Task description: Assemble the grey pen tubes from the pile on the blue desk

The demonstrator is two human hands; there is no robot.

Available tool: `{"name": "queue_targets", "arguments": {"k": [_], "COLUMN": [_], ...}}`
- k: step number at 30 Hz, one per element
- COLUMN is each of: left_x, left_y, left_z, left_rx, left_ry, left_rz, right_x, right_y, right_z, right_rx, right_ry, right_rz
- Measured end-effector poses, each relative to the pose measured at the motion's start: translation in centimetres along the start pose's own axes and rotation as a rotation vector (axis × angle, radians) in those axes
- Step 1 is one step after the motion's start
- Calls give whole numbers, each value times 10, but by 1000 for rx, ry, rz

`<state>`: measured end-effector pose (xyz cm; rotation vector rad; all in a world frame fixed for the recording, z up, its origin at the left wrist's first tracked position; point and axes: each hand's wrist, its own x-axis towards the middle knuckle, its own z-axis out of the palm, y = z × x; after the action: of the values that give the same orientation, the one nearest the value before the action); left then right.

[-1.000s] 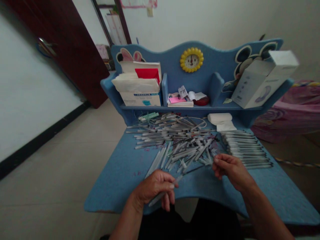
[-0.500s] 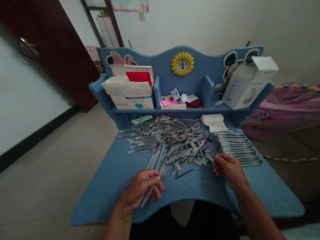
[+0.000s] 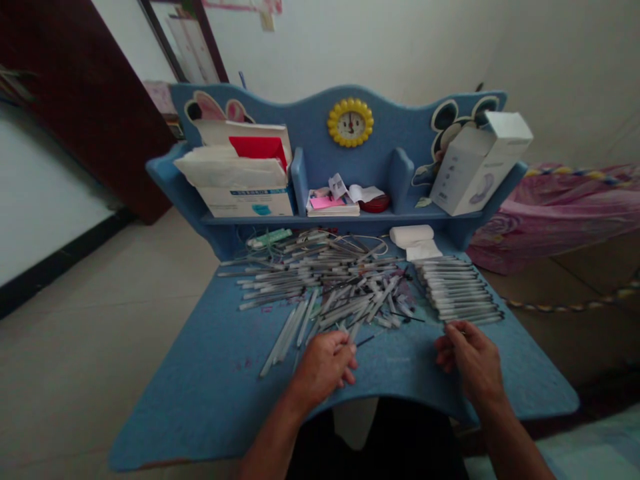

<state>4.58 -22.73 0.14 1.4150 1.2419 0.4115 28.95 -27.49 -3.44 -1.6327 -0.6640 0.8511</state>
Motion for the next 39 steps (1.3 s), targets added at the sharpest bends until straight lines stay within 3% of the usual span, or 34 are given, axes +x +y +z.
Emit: {"name": "queue_targets", "arguments": {"k": [7, 10, 14, 19, 25, 31, 36, 39], "left_x": [21, 28, 34, 28, 14, -1, -13, -21], "left_y": [21, 22, 9, -8, -17, -26, -34, -40], "left_z": [44, 61, 74, 70, 59, 57, 52, 46], "left_rx": [760, 916, 964, 938, 898, 853, 837, 808], "left_ry": [102, 189, 329, 434, 558, 652, 683, 713], "left_rz": [416, 526, 702, 850, 868, 923, 968, 947], "right_x": [3, 5, 7, 7, -6, -37, -45, -47], "right_y": [7, 4, 4, 4, 0, 7, 3, -10], "right_z": [-12, -11, -11, -16, -18, -1, 17, 12], "right_rx": [-430, -454, -417, -352, -303, -487, -459, -385], "right_ry": [-18, -39, -47, -61, -70, -230, -273, -261], "right_rz": [-90, -103, -71, -51, -104, -331, -368, -341]}}
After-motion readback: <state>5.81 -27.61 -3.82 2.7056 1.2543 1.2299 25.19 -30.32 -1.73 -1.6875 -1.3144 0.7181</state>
